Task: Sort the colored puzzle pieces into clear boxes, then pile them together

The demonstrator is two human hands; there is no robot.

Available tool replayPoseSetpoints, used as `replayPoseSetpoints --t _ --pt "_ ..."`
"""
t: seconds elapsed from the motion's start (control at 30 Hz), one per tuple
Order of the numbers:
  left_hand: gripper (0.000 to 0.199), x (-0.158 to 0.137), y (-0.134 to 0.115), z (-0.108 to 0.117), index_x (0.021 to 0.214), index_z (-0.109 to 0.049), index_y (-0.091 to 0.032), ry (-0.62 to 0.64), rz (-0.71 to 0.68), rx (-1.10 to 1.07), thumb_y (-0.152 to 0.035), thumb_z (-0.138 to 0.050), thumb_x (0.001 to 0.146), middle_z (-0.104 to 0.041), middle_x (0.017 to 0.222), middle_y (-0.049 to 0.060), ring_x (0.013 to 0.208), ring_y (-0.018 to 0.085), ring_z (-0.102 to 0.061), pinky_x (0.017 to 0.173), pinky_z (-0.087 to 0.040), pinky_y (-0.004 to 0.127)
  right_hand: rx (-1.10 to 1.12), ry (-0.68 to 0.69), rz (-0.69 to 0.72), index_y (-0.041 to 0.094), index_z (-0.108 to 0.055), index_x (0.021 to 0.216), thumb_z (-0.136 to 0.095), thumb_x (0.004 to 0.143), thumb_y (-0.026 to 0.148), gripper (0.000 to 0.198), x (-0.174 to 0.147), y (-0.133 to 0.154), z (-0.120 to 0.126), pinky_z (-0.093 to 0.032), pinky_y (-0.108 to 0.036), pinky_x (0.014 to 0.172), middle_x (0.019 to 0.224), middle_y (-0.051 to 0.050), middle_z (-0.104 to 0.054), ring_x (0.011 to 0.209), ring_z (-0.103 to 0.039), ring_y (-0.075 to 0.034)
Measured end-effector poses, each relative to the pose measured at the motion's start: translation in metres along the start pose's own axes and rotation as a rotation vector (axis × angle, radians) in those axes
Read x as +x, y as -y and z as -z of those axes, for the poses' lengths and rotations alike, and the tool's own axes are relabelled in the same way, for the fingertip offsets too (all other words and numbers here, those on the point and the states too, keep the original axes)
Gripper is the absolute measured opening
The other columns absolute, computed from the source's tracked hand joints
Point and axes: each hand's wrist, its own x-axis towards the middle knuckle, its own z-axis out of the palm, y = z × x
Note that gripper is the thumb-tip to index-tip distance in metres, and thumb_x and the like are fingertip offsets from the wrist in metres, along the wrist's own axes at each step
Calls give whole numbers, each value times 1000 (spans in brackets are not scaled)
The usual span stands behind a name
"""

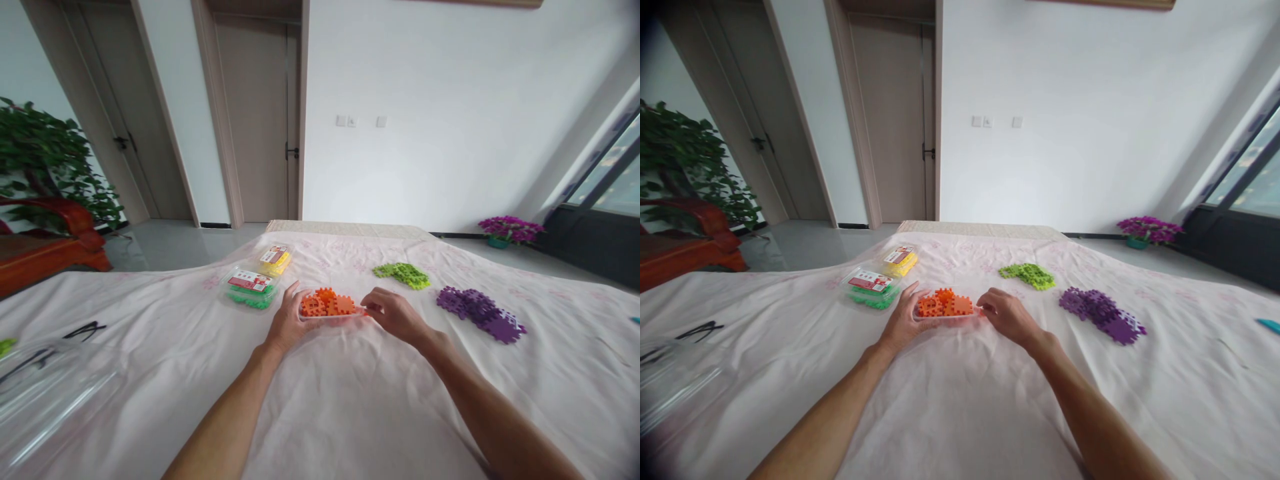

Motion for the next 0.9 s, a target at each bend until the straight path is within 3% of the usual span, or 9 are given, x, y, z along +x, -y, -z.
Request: replayPoseSetpoints --t 0.17,0.3,0.37,0.57,0.67,0.77,0.83,0.9 --pt "70 0 1 -1 131 -51 -24 -9 -14 8 -56 -74 72 -36 148 13 137 29 -39 109 -42 43 86 -38 -198 21 -67 95 -57 81 25 18 -11 -3 -12 -46 -26 67 84 -3 -68 72 -61 -15" --pt "69 0 2 -1 131 -51 -24 -8 -26 1 -53 -75 73 -35 148 13 139 29 -37 110 -40 44 -54 103 -345 22 -61 121 -69 74 42 52 -17 -7 -16 -46 -30 75 108 -8 -66 92 -62 -22" --pt "69 0 3 -1 132 -50 -24 -3 -30 -6 -51 -75 73 -35 148 13 140 29 -35 110 -40 44 -147 171 -384 21 -60 124 -72 69 49 63 -19 -5 -20 -45 -32 78 114 -11 -63 102 -59 -27" --pt "68 0 2 2 132 -49 -23 6 -27 -23 -46 -76 74 -34 148 14 141 30 -34 111 -38 45 -233 248 -371 20 -69 100 -67 74 39 32 -18 1 -24 -43 -29 75 97 -9 -64 87 -61 -22" --pt "69 0 0 4 132 -49 -23 3 -17 -23 -48 -76 74 -34 149 14 140 30 -35 111 -39 45 -259 166 -443 18 -69 103 -68 73 39 36 -15 -6 -17 -44 -30 76 98 -11 -65 88 -62 -24" --pt "75 0 -1 3 135 -45 -24 2 -1 -41 -52 -76 72 -35 149 14 139 30 -37 110 -39 46 -222 -49 -495 19 -66 112 -68 75 44 45 -9 -11 -7 -46 -34 80 105 -12 -64 92 -62 -25" --pt "81 0 -1 2 138 -42 -25 -6 1 -62 -54 -76 70 -35 148 14 139 30 -36 110 -39 47 -111 -164 -476 20 -65 115 -69 75 47 49 0 -7 -2 -49 -34 80 107 -11 -65 91 -63 -24" --pt "87 0 0 0 140 -38 -25 -15 0 -72 -56 -77 69 -35 148 14 140 30 -34 111 -39 47 18 -188 -400 20 -65 115 -71 74 47 49 11 6 -2 -50 -33 77 106 -9 -66 88 -63 -22"
